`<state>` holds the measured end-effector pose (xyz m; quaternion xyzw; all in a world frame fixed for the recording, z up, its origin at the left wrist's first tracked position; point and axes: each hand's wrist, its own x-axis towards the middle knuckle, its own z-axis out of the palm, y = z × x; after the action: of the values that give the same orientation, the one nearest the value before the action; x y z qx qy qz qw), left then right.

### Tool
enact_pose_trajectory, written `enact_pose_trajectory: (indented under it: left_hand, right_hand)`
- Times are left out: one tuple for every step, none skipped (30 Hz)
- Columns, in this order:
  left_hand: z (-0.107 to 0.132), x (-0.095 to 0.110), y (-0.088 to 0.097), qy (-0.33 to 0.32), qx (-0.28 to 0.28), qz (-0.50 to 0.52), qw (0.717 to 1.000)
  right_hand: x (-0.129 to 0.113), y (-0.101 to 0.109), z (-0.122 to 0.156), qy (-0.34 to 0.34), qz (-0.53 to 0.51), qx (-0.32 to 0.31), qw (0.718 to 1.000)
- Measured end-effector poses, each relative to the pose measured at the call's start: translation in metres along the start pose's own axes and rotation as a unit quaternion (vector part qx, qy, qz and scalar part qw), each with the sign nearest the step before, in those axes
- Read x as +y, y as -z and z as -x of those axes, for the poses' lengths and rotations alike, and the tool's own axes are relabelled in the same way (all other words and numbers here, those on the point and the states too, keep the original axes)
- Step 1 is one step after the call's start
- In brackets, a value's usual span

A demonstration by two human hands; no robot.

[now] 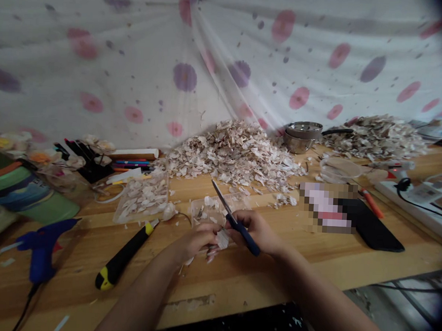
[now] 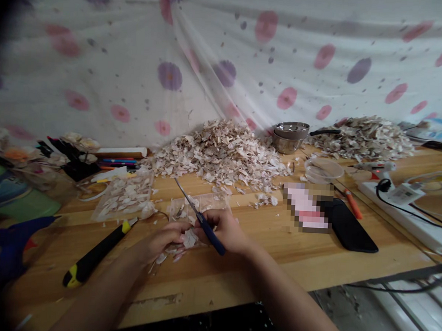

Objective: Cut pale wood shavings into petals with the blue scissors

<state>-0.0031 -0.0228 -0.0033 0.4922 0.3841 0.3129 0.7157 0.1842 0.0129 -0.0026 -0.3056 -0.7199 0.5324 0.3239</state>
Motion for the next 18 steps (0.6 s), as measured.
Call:
enact_pose_trajectory:
  left_hand:
    - [0.0,0.0,0.0,-0.001,0.0,0.001,1.0]
    - [-0.001,0.0,0.0,-0.002,0.004,0.0,1.0]
    - [-0.001,0.001,0.0,-0.004,0.012,-0.002,1.0]
    - [-0.001,0.002,-0.001,-0.007,0.024,-0.006,1.0]
    - [-0.001,0.004,-0.003,-0.012,0.039,-0.012,0.999]
    - [-0.001,0.006,-0.005,-0.018,0.055,-0.02,0.998]
    - [-0.001,0.008,-0.007,-0.025,0.07,-0.028,0.997]
    - [-0.001,0.01,-0.009,-0.033,0.084,-0.036,0.995]
    - [0.0,0.012,-0.011,-0.041,0.096,-0.044,0.994]
    - [0.0,0.013,-0.012,-0.049,0.109,-0.052,0.991]
    - [0.001,0.014,-0.013,-0.06,0.122,-0.062,0.989]
    - [0.001,0.015,-0.013,-0.074,0.134,-0.074,0.985]
    - [0.002,0.015,-0.013,-0.092,0.148,-0.087,0.981]
    - [0.003,0.016,-0.012,-0.112,0.165,-0.102,0.975]
    - [0.004,0.016,-0.011,-0.133,0.187,-0.119,0.966]
    - [0.005,0.016,-0.01,-0.156,0.217,-0.138,0.954]
    - [0.007,0.016,-0.008,-0.177,0.252,-0.158,0.938]
    - [0.008,0.017,-0.007,-0.198,0.288,-0.175,0.92]
  right_hand:
    - [0.0,0.0,0.0,0.002,0.0,0.006,1.0]
    - [0.0,0.0,0.0,0.006,-0.001,0.013,1.0]
    - [0.001,0.0,0.0,0.013,-0.002,0.021,1.0]
    - [0.001,0.0,0.0,0.021,-0.001,0.032,0.999]
    - [0.001,-0.001,0.0,0.029,0.003,0.047,0.998]
    - [0.001,-0.001,0.0,0.038,0.008,0.062,0.997]
    - [0.001,-0.001,0.0,0.046,0.014,0.076,0.996]
    - [0.0,-0.001,0.0,0.054,0.019,0.09,0.994]
    - [0.0,-0.001,0.0,0.059,0.021,0.102,0.993]
    - [0.0,-0.001,-0.001,0.061,0.017,0.111,0.992]
    - [-0.001,-0.002,-0.001,0.057,0.008,0.117,0.991]
    - [-0.001,-0.002,-0.002,0.049,-0.006,0.121,0.991]
    - [-0.001,-0.002,-0.003,0.037,-0.026,0.124,0.991]
    - [-0.001,-0.003,-0.003,0.024,-0.047,0.124,0.991]
    - [-0.001,-0.004,-0.004,0.012,-0.068,0.119,0.991]
    - [-0.001,-0.006,-0.003,0.004,-0.084,0.111,0.99]
    - [0.0,-0.008,-0.002,0.001,-0.093,0.096,0.991]
    - [0.001,-0.01,-0.001,0.003,-0.095,0.075,0.993]
